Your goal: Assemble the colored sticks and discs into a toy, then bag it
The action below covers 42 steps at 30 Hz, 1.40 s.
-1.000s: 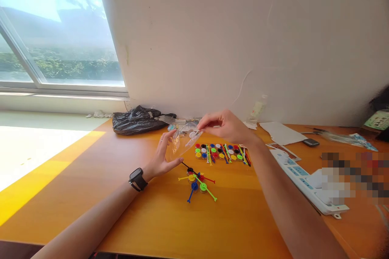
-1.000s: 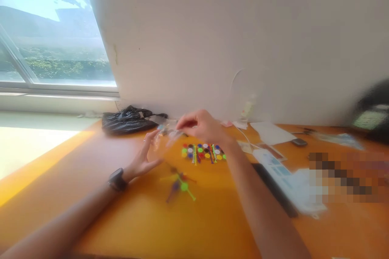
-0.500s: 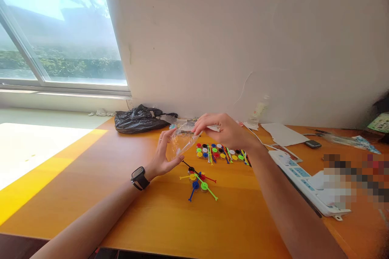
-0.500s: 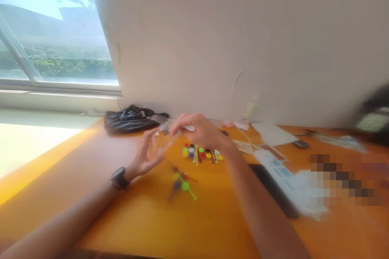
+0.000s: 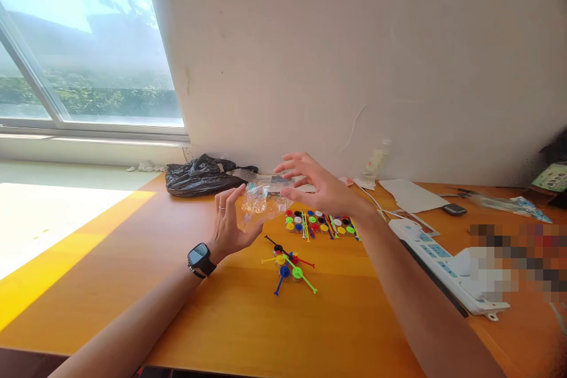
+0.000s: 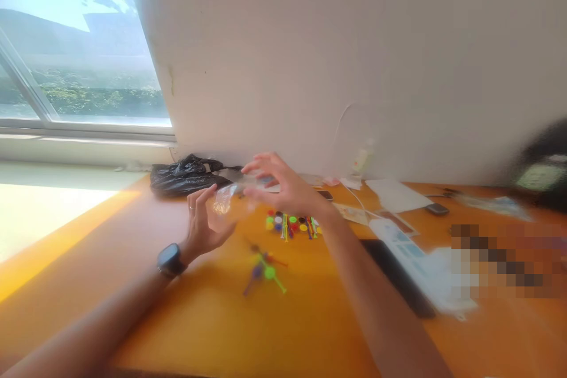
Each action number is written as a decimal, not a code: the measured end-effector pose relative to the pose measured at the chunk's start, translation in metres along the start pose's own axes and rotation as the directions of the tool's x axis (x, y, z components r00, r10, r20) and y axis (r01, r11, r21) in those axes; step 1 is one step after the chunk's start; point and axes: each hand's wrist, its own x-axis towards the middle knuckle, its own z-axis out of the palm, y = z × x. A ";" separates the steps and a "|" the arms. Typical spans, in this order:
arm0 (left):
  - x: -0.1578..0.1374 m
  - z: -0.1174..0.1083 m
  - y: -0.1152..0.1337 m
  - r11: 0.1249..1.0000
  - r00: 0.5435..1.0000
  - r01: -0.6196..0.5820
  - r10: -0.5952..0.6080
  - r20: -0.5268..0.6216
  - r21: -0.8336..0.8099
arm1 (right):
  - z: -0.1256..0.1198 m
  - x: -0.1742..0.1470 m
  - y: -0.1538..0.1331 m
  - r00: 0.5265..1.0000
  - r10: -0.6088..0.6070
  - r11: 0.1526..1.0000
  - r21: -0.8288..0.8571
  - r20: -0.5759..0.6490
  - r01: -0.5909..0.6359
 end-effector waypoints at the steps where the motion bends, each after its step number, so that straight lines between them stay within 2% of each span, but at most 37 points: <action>1: 0.000 0.000 0.000 1.000 1.000 0.020 -0.019 -0.021 0.021 | 0.001 0.000 0.000 1.000 0.008 1.000 0.012 -0.027 -0.008; 3: 0.002 0.001 -0.001 0.998 0.998 0.053 -0.051 -0.044 0.038 | 0.002 0.000 0.002 0.998 0.046 0.999 0.022 -0.052 -0.044; 5: 0.002 0.000 -0.001 0.998 0.999 0.037 -0.036 -0.040 0.040 | 0.003 0.001 0.006 0.996 0.085 0.996 0.008 -0.026 -0.085; 10: 0.001 0.000 -0.004 0.985 0.988 -0.153 0.155 -0.026 0.078 | 0.010 0.006 0.018 0.990 0.114 0.990 0.076 0.087 -0.121; 12: 0.000 0.000 -0.007 0.968 0.972 -0.231 0.233 -0.017 0.096 | 0.016 0.008 0.018 0.989 0.089 0.992 0.083 0.122 -0.099; 14: 0.000 0.000 -0.008 0.964 0.969 -0.246 0.248 0.000 0.102 | 0.023 0.010 0.017 0.987 0.046 0.998 0.034 0.152 -0.052; 19: 0.003 -0.001 -0.005 0.981 0.987 -0.156 0.151 0.050 0.114 | 0.039 0.014 0.015 0.999 0.016 0.998 -0.062 0.030 -0.014; 22: 0.003 0.001 -0.003 0.975 0.986 -0.159 0.151 0.064 0.154 | 0.045 0.015 0.015 0.999 0.011 0.995 -0.103 0.037 -0.007; 24: 0.002 0.003 -0.003 0.972 0.987 -0.153 0.141 0.080 0.177 | 0.047 0.015 0.015 1.000 0.008 0.992 -0.122 -0.006 -0.009; 26: 0.002 0.005 -0.005 0.971 0.990 -0.127 0.110 0.093 0.200 | 0.048 0.015 0.015 0.998 0.010 0.992 -0.126 -0.054 -0.017; 30: 0.002 0.006 -0.013 0.969 0.996 -0.042 0.022 0.085 0.243 | 0.045 0.015 0.014 0.997 0.027 0.996 -0.081 -0.068 -0.032; 32: 0.004 0.005 -0.018 0.971 0.998 0.021 -0.035 0.056 0.237 | 0.042 0.016 0.015 0.991 0.021 0.999 -0.044 -0.132 -0.027; 34: 0.005 0.005 -0.022 0.974 0.993 0.106 -0.113 0.023 0.200 | 0.040 0.018 0.019 0.976 0.024 0.999 -0.017 -0.219 -0.029; 36: 0.004 0.006 -0.025 0.975 0.980 0.193 -0.197 0.031 0.111 | 0.039 0.019 0.024 0.968 0.049 0.999 -0.007 -0.244 -0.052; 40: 0.000 0.010 -0.025 0.937 0.942 0.304 -0.269 0.199 -0.172 | 0.038 0.021 0.034 0.974 0.095 0.995 0.062 -0.207 -0.083; 42: -0.001 0.012 -0.021 0.924 0.939 0.310 -0.260 0.227 -0.224 | 0.039 0.021 0.037 0.977 0.110 0.992 0.087 -0.185 -0.095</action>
